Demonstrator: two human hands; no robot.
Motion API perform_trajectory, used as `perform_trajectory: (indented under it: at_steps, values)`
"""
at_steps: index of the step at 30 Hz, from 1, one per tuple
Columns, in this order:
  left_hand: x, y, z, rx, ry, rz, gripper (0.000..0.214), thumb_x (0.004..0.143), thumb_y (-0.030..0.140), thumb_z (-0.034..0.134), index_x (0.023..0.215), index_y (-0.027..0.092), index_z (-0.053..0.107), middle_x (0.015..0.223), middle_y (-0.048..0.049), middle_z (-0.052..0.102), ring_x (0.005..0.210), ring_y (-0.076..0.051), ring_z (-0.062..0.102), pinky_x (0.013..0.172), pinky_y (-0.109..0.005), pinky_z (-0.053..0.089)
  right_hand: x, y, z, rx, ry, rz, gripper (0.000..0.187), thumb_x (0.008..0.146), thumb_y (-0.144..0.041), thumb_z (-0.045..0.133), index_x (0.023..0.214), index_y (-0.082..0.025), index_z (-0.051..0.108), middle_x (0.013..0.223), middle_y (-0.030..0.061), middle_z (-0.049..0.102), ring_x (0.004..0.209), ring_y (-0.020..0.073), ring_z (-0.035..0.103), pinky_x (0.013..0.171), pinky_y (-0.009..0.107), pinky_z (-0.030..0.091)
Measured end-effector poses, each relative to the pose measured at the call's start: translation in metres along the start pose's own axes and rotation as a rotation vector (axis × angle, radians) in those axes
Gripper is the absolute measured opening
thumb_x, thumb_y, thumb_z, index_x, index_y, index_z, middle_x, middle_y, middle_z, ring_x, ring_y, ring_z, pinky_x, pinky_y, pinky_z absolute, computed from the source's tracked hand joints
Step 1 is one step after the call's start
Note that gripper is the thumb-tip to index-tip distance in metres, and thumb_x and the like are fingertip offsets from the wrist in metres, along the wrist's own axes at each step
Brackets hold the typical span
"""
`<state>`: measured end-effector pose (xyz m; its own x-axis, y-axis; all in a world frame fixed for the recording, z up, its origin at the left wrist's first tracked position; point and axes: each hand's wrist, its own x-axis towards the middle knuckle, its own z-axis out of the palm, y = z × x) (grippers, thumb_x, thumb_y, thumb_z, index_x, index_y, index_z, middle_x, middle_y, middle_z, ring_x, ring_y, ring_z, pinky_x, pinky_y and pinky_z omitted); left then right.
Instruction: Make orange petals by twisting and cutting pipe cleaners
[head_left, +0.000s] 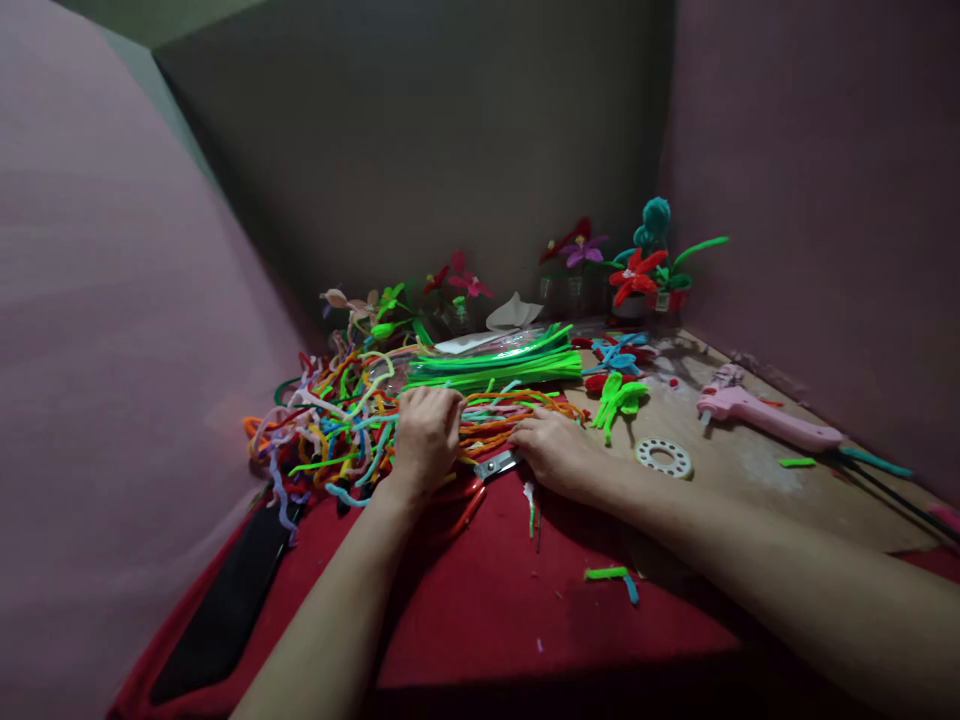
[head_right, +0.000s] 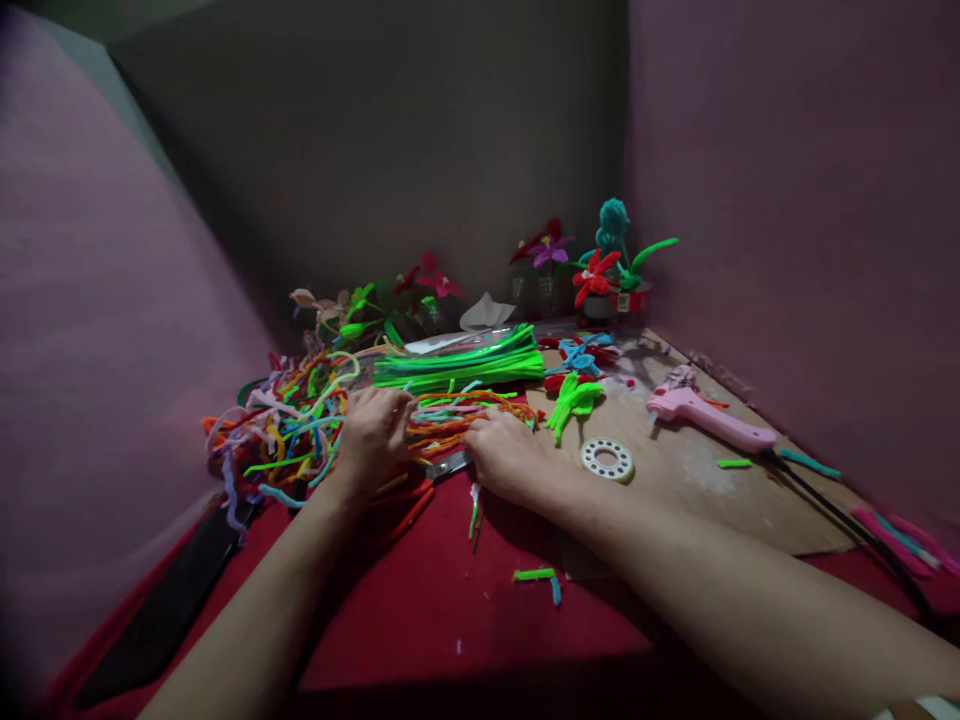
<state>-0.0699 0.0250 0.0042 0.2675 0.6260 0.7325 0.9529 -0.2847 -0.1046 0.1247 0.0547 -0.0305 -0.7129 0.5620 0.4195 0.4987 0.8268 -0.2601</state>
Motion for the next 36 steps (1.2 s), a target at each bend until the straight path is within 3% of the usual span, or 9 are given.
perform_trajectory:
  at_steps: [4,7,11,14,17,21,29,33,36]
  values:
    - [-0.001,-0.004,-0.009,-0.077,0.239,-0.004,0.005,0.083,0.017,0.049,0.082,0.019,0.053,0.073,-0.0033,0.057,0.072,-0.017,0.051,0.072,-0.031,0.04,0.001,-0.005,-0.006,0.223,0.097,0.096,0.026,0.081,-0.015,0.05,0.102,-0.016,0.063,0.098,0.0107,0.064,0.095,0.0205,0.053,0.085,0.034,0.038]
    - [-0.001,-0.001,-0.011,-0.107,0.321,0.023,0.006,0.084,0.015,0.047,0.084,0.019,0.051,0.075,-0.0036,0.055,0.074,-0.016,0.052,0.071,-0.029,0.041,0.006,-0.012,-0.012,0.686,0.122,0.282,0.038,0.082,-0.026,0.051,0.118,-0.015,0.053,0.095,0.0093,0.064,0.083,0.0187,0.057,0.077,0.033,0.042]
    - [-0.001,0.011,-0.011,-0.019,0.224,0.185,0.011,0.084,0.013,0.044,0.091,0.018,0.051,0.081,-0.0049,0.057,0.074,-0.014,0.053,0.068,-0.024,0.041,0.014,-0.017,-0.021,1.524,0.196,0.386,0.044,0.084,-0.04,0.048,0.121,-0.017,0.046,0.095,0.0082,0.064,0.068,0.0136,0.058,0.063,0.028,0.045]
    - [-0.003,0.02,-0.011,0.116,0.101,0.295,0.01,0.084,0.015,0.045,0.088,0.018,0.054,0.075,-0.0039,0.058,0.068,-0.014,0.053,0.062,-0.024,0.038,0.018,-0.012,-0.03,1.809,0.333,0.361,0.03,0.085,-0.039,0.048,0.101,-0.016,0.056,0.087,0.0063,0.066,0.069,0.0126,0.059,0.068,0.027,0.046]
    - [-0.004,0.023,-0.011,0.22,0.049,0.317,0.012,0.085,0.018,0.045,0.084,0.018,0.057,0.061,-0.0012,0.055,0.059,-0.013,0.05,0.056,-0.025,0.033,0.019,-0.003,-0.04,1.93,0.436,0.376,0.028,0.089,-0.036,0.04,0.084,-0.015,0.057,0.072,0.0039,0.065,0.066,0.0125,0.06,0.068,0.028,0.047]
    - [-0.002,0.022,-0.015,0.268,0.032,0.317,0.02,0.086,0.017,0.041,0.08,0.021,0.06,0.054,0.0,0.052,0.053,-0.012,0.048,0.052,-0.027,0.027,0.018,0.006,-0.056,2.0,0.523,0.425,0.029,0.093,-0.032,0.032,0.086,-0.015,0.055,0.053,-0.0013,0.056,0.05,0.0107,0.054,0.054,0.025,0.045]
    - [-0.011,0.001,-0.022,0.375,-0.004,0.25,0.023,0.084,0.017,0.042,0.082,0.023,0.063,0.054,0.0003,0.056,0.053,-0.012,0.051,0.051,-0.026,0.027,0.012,0.023,-0.085,1.837,0.575,0.421,0.042,0.092,-0.042,0.03,0.078,-0.013,0.056,0.031,-0.0101,0.022,0.031,0.0062,0.009,0.033,0.02,0.015]
    - [-0.019,-0.025,-0.025,0.279,0.043,0.08,0.021,0.082,0.016,0.043,0.085,0.022,0.064,0.061,-0.0004,0.062,0.053,-0.012,0.053,0.051,-0.023,0.03,0.007,0.039,-0.094,1.753,0.707,0.459,0.041,0.092,-0.04,0.03,0.077,-0.012,0.056,0.031,-0.0104,0.02,0.031,0.0062,0.006,0.033,0.021,0.011]
    - [-0.018,-0.03,-0.029,0.046,0.148,-0.204,0.017,0.083,0.025,0.047,0.083,0.02,0.063,0.063,0.0007,0.06,0.054,-0.01,0.051,0.054,-0.021,0.034,0.006,0.042,-0.094,1.835,0.734,0.458,0.041,0.093,-0.039,0.026,0.078,-0.013,0.055,0.032,-0.0104,0.018,0.032,0.0066,0.007,0.034,0.02,0.013]
